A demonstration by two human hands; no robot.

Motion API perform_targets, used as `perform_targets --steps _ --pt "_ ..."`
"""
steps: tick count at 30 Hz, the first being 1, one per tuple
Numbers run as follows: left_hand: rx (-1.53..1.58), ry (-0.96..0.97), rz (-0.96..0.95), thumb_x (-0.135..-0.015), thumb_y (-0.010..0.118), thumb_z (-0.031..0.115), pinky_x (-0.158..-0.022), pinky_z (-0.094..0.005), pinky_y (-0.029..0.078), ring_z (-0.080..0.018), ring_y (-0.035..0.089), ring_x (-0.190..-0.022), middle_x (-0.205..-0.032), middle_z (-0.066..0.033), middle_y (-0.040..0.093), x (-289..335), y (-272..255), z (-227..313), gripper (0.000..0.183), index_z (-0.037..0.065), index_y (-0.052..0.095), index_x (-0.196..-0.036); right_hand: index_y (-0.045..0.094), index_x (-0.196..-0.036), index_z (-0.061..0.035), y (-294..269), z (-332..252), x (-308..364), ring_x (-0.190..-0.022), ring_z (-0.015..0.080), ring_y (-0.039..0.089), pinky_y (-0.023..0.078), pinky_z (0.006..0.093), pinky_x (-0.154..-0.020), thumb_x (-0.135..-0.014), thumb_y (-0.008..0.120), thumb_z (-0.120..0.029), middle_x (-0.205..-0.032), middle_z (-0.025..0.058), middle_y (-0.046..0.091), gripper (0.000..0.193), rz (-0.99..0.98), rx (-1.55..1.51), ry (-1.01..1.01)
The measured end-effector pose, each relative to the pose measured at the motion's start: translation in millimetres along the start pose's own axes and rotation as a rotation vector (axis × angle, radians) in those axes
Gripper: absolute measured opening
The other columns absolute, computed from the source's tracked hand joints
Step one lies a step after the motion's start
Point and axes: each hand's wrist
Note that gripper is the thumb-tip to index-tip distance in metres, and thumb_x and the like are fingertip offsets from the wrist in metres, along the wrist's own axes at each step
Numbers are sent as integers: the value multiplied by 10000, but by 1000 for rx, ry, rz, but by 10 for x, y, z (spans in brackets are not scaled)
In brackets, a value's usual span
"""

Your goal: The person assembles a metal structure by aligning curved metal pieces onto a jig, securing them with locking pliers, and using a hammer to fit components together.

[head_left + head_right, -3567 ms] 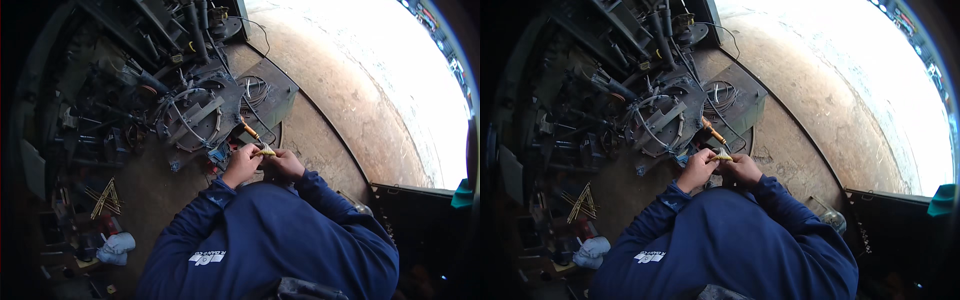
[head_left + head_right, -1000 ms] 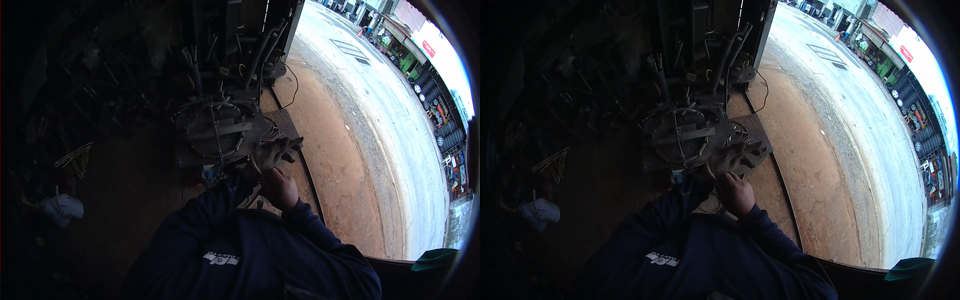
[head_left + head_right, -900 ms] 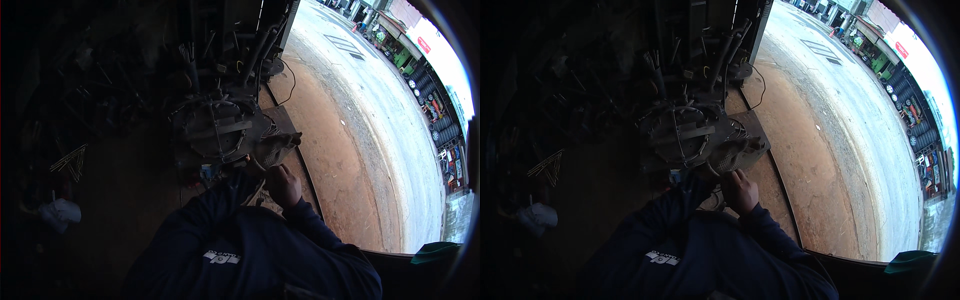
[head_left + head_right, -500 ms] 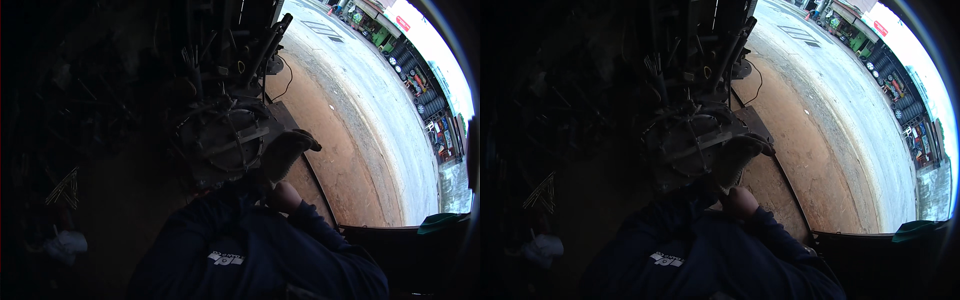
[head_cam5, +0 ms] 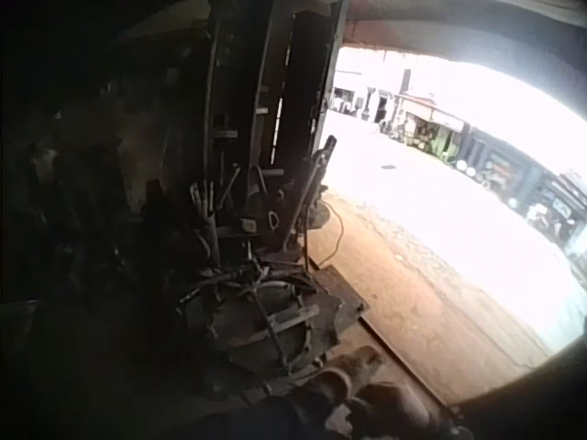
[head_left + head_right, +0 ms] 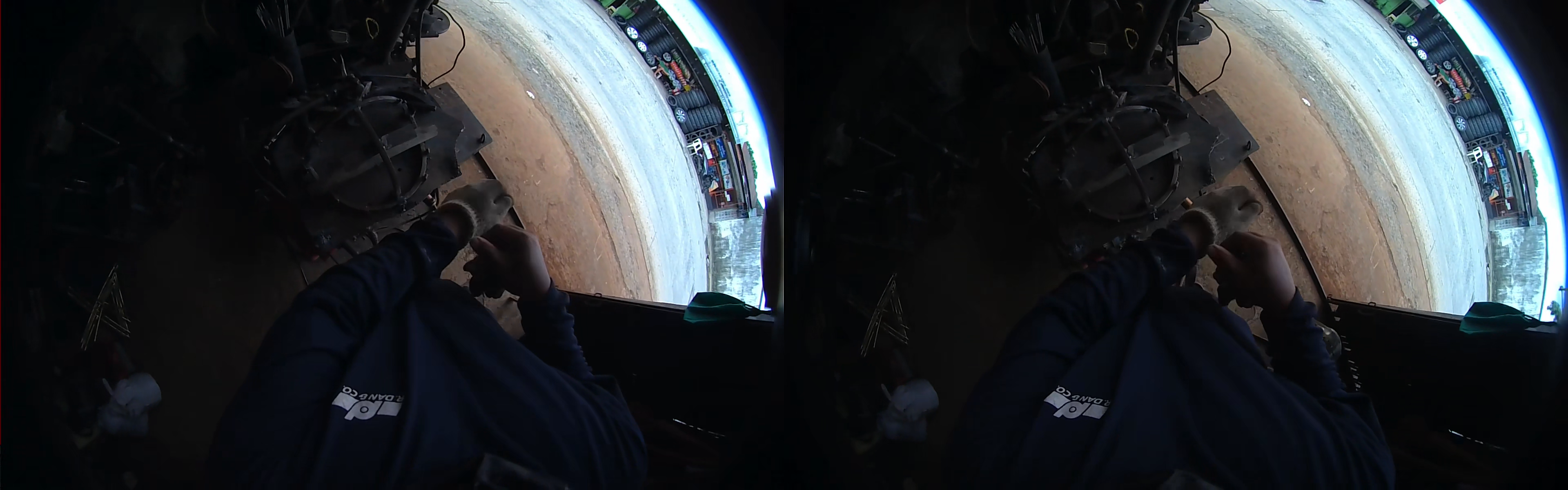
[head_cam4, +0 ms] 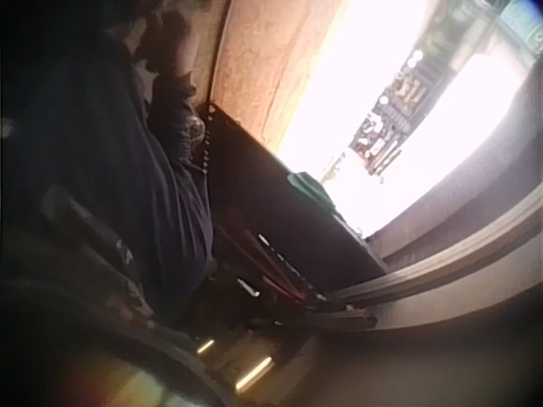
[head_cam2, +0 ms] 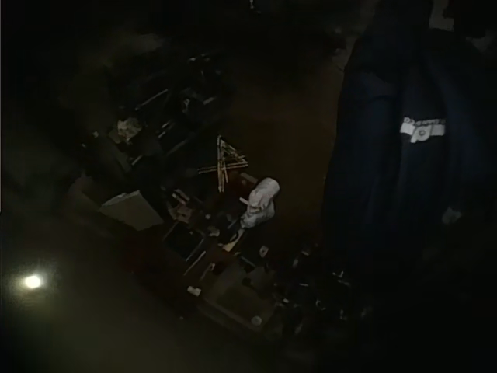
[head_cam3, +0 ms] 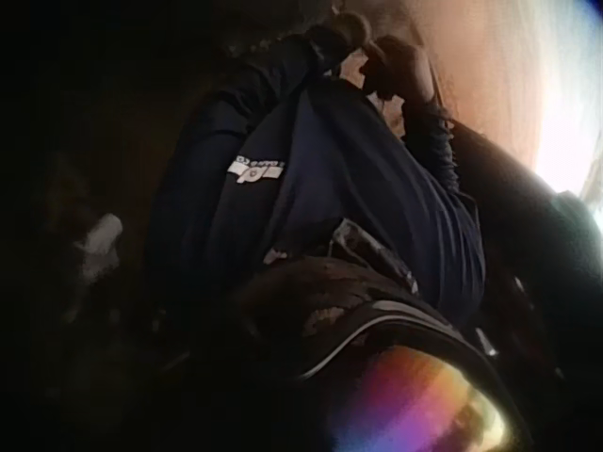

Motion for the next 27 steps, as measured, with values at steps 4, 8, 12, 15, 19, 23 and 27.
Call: perform_targets --steps 4,8,12,15,19,23,27 --pt "-562 401 -247 -874 698 419 -902 -462 527 -362 675 -1062 -1114 -162 708 188 235 -95 375 106 706 -1081 689 -1127 -49 -122 231 -111 -840 297 742 582 379 -656 -894 714 -215 -1026 145 720 287 220 254 -122" --pt "-680 457 -292 -878 689 434 -902 -464 527 -365 675 -1064 -1114 -166 709 212 580 -201 387 106 708 -1082 663 -1198 -106 -57 810 -250 -916 378 704 563 451 -782 -877 666 -262 -1036 171 715 357 184 517 -279" --pt "-674 345 -334 -881 681 449 -903 -466 528 -368 675 -1067 -1115 -170 710 191 821 -316 399 106 710 -1082 614 -1236 -84 -150 1151 -310 -847 344 721 567 422 -710 -906 648 -210 -1019 185 715 355 160 259 -254" --pt "-673 274 -343 -884 674 460 -903 -468 528 -371 675 -1069 -1116 -173 711 167 954 -334 408 106 711 -1082 610 -1194 -51 -57 1515 -483 -771 169 677 545 338 -686 -959 643 -183 -927 80 674 271 -81 -453 -40" --pt "-680 189 -342 -887 665 475 -904 -470 529 -374 675 -1072 -1116 -177 712 188 1064 -330 421 106 713 -1083 595 -1192 -49 -26 1662 -552 -934 97 614 513 294 -759 -1001 611 -205 -951 32 641 247 -326 -727 -119" --pt "-683 119 -330 -891 657 490 -904 -472 530 -377 675 -1074 -1117 -181 713 257 1084 -317 434 106 714 -1083 564 -1195 -68 -94 1669 -465 -875 256 700 544 399 -760 -925 649 -199 -918 124 691 312 -144 -136 -270" --pt "-687 76 -307 -895 648 505 -905 -474 530 -380 675 -1077 -1118 -185 714 266 1142 -303 447 106 716 -1083 595 -1182 -88 -195 1542 -597 -858 368 699 553 479 -734 -885 656 -259 -911 182 697 348 61 441 -413"
Point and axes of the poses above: each hand's wrist, its own x-axis away from the middle knuckle, its own y-axis out of the palm, z = x × y
